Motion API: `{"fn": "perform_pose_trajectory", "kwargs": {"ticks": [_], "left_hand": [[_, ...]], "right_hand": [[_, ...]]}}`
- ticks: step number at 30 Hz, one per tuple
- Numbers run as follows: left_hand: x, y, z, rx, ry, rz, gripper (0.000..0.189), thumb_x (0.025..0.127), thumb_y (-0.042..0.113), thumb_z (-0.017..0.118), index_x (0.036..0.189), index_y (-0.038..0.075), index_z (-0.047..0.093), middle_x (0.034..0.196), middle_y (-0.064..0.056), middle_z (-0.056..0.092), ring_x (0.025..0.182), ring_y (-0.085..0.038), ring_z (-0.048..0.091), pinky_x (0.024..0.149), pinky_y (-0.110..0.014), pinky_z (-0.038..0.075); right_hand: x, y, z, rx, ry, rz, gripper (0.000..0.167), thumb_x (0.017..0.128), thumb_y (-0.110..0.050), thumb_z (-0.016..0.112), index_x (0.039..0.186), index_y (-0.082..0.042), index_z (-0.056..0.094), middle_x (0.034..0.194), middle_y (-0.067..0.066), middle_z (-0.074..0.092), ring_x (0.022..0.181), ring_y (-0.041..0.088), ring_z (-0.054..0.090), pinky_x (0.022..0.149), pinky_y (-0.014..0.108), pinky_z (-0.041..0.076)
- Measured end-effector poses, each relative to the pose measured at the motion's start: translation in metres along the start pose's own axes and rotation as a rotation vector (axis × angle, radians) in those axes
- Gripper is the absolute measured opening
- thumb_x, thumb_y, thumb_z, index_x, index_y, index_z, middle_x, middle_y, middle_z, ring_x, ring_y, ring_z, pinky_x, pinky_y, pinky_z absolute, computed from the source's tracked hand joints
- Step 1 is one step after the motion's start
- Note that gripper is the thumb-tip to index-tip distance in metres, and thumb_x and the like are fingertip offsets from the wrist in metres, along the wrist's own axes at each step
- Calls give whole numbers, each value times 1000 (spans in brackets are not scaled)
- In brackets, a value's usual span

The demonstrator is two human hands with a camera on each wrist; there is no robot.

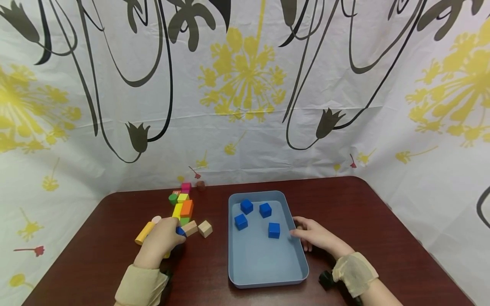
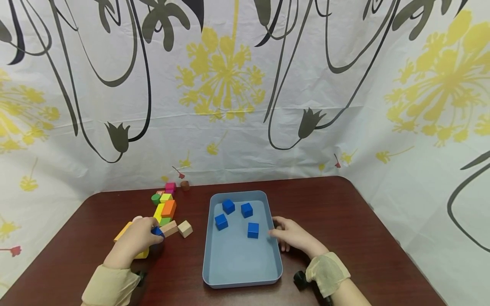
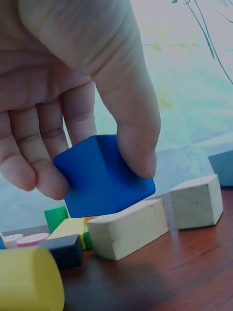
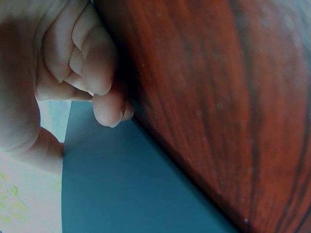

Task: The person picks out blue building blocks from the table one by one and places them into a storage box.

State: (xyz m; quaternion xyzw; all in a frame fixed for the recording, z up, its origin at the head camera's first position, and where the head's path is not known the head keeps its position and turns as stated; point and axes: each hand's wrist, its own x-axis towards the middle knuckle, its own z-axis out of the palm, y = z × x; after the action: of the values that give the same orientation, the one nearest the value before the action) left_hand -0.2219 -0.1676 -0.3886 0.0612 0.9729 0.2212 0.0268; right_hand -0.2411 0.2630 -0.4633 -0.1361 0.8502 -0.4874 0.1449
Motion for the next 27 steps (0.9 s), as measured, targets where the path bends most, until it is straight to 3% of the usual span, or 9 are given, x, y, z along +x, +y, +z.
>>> {"fn": "perform_pose_trajectory", "kwargs": {"ticks": [9, 19, 27], "left_hand": [[1, 14, -4, -26, -22, 16, 17, 79, 10, 74, 79, 3, 58, 68, -6, 48, 61, -21, 46, 56, -32, 41], [7, 31, -7, -3, 8, 47, 19, 76, 13, 76, 84, 4, 62, 68, -3, 52, 63, -19, 47, 58, -32, 43], [14, 50, -15, -29, 35, 66, 29, 77, 18, 76, 98, 1, 65, 85, -8, 61, 70, -22, 54, 62, -37, 51]], "right_hand": [[-1, 1, 0, 4, -7, -4, 64, 93, -25, 60, 141, 8, 34, 61, 8, 54, 45, 23, 55, 45, 39, 50], [0, 2, 1, 4, -13, -5, 63, 94, -25, 60, 141, 8, 35, 61, 8, 55, 45, 23, 55, 46, 40, 50], [0, 1, 0, 4, 0, -5, 63, 93, -25, 61, 140, 8, 35, 61, 9, 54, 45, 25, 54, 45, 41, 50]]}}
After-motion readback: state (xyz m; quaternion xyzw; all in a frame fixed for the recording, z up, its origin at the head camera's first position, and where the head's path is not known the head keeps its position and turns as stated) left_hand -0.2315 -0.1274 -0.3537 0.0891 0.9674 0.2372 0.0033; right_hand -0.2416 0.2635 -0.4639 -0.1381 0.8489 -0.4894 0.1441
